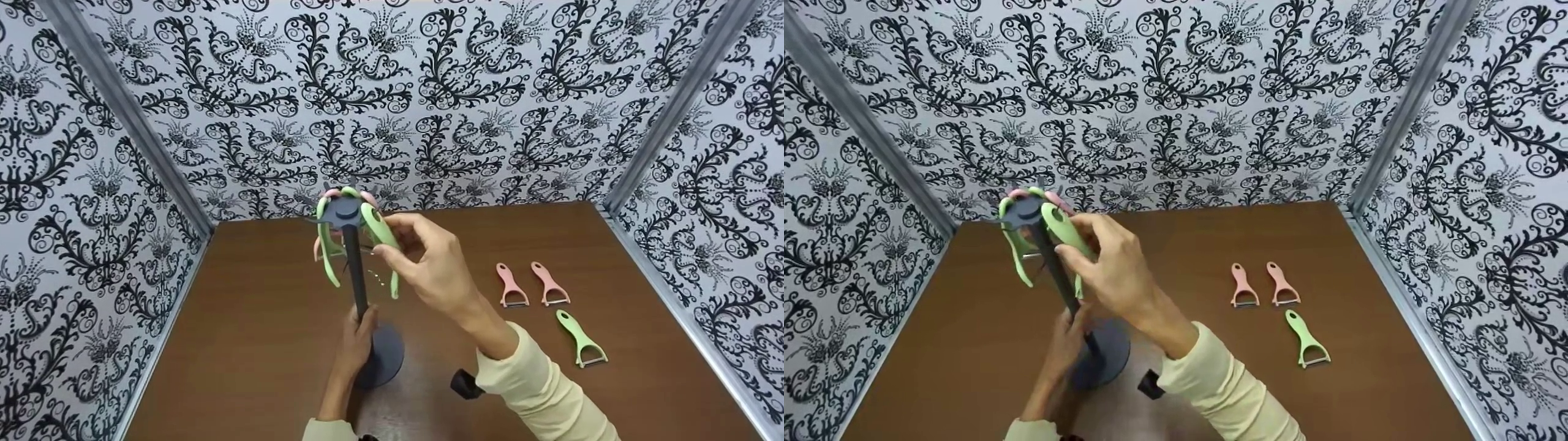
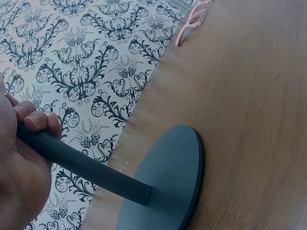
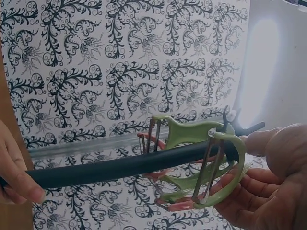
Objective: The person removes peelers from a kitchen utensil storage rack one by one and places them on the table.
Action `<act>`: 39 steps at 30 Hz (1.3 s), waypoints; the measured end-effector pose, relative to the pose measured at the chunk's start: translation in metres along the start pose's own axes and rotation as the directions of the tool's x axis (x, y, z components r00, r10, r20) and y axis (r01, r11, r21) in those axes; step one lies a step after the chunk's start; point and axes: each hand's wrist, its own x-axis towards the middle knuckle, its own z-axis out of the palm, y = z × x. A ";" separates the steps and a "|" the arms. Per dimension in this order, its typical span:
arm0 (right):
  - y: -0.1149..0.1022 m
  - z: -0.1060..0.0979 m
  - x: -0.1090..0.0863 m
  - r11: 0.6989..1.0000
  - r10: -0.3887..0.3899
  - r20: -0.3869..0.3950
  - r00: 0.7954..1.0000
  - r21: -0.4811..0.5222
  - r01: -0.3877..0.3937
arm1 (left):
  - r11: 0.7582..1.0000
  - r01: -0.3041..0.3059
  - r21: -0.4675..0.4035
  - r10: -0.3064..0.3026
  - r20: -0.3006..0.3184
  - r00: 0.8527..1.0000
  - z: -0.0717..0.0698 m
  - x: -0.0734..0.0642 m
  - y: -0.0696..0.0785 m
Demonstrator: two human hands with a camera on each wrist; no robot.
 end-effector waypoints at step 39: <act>-0.007 -0.044 -0.003 0.980 -0.042 -0.057 0.997 -0.199 0.030 | 0.999 0.018 0.049 -0.018 0.006 1.000 0.002 0.000 0.021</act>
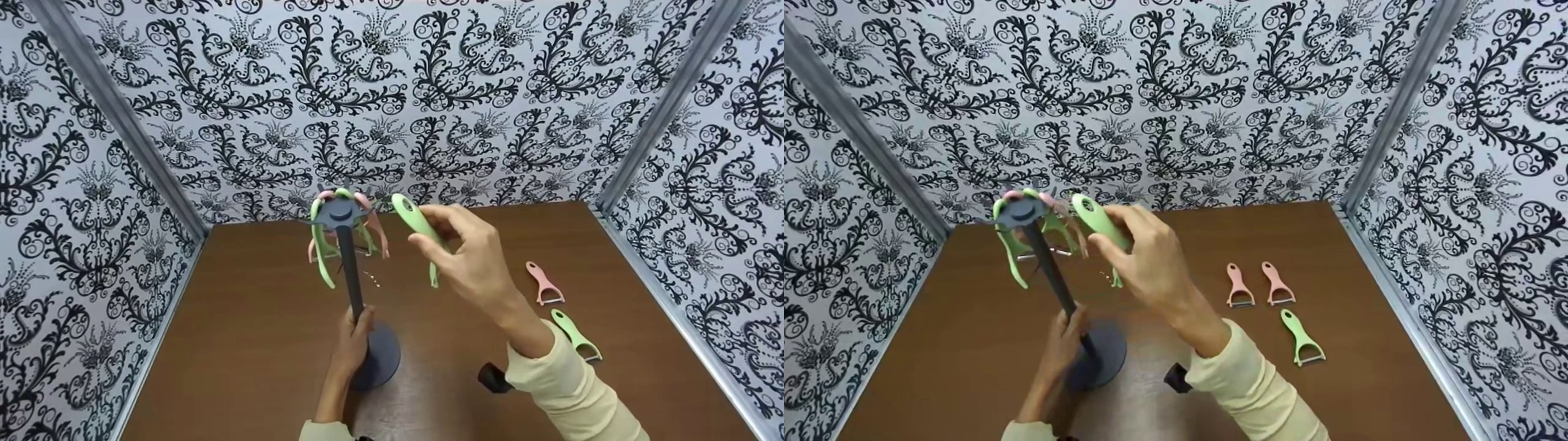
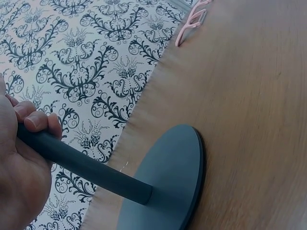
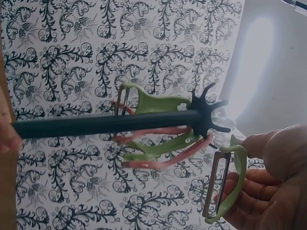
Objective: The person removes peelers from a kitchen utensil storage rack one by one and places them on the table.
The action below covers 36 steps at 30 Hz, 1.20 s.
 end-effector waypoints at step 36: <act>0.076 -0.090 -0.057 0.940 0.184 -0.123 0.975 -0.267 -0.211 | 1.000 0.008 -0.017 -0.008 0.012 1.000 -0.004 0.000 -0.026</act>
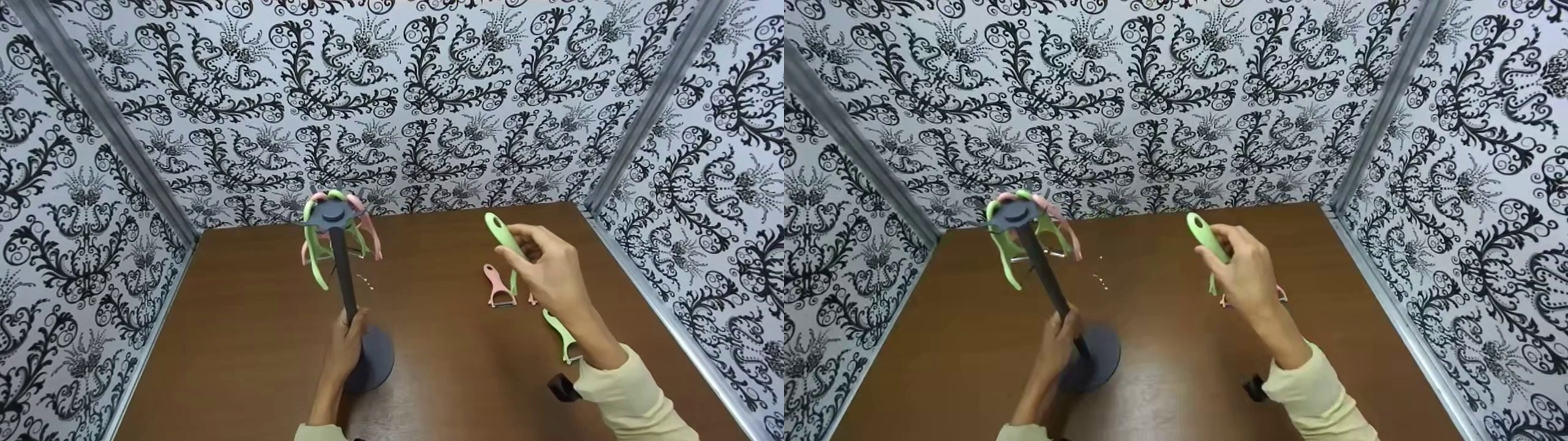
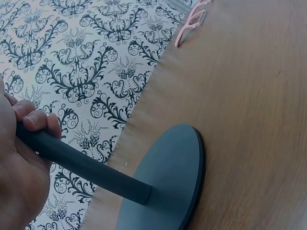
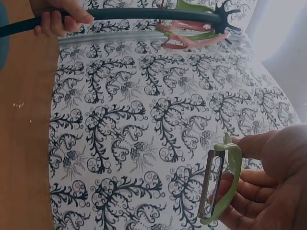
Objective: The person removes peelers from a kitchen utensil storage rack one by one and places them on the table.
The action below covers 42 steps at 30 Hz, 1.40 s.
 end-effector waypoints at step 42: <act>0.084 -0.012 -0.053 0.956 0.185 -0.029 0.982 -0.225 -0.187 | 0.999 0.037 -0.036 -0.036 0.026 0.999 -0.001 0.001 0.000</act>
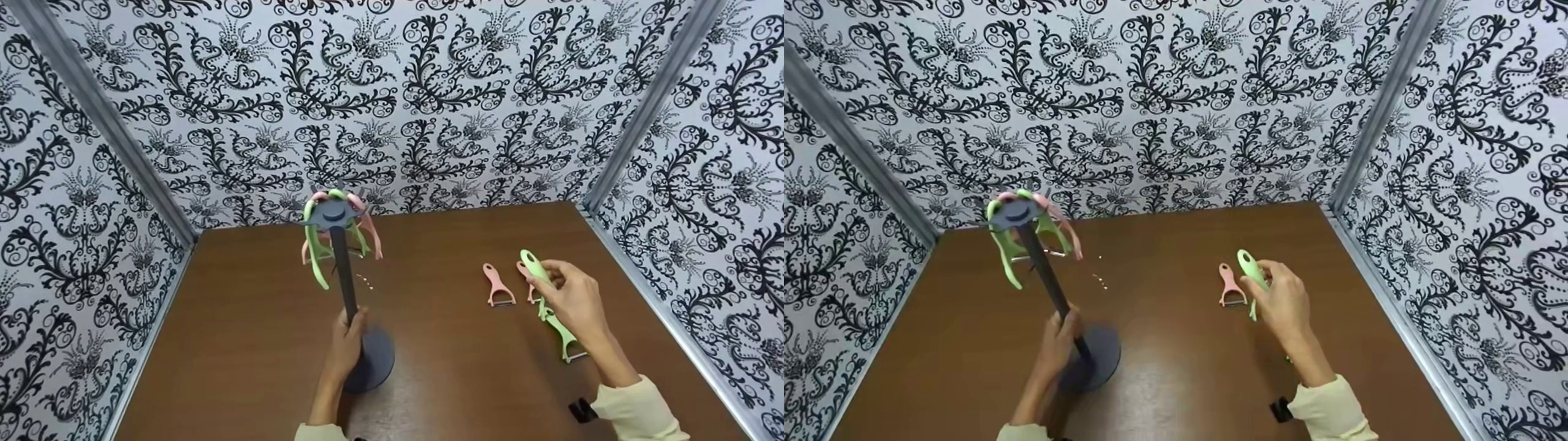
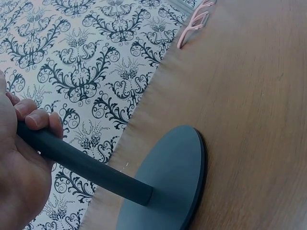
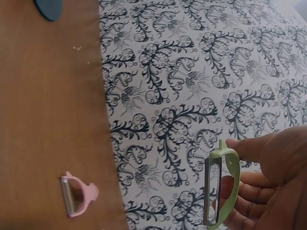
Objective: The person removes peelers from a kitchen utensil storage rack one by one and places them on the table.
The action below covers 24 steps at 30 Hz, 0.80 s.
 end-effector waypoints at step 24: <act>0.029 0.019 -0.020 0.991 0.102 0.126 0.987 -0.096 -0.090 | 1.000 -0.020 0.021 0.020 -0.030 0.999 0.001 0.000 0.001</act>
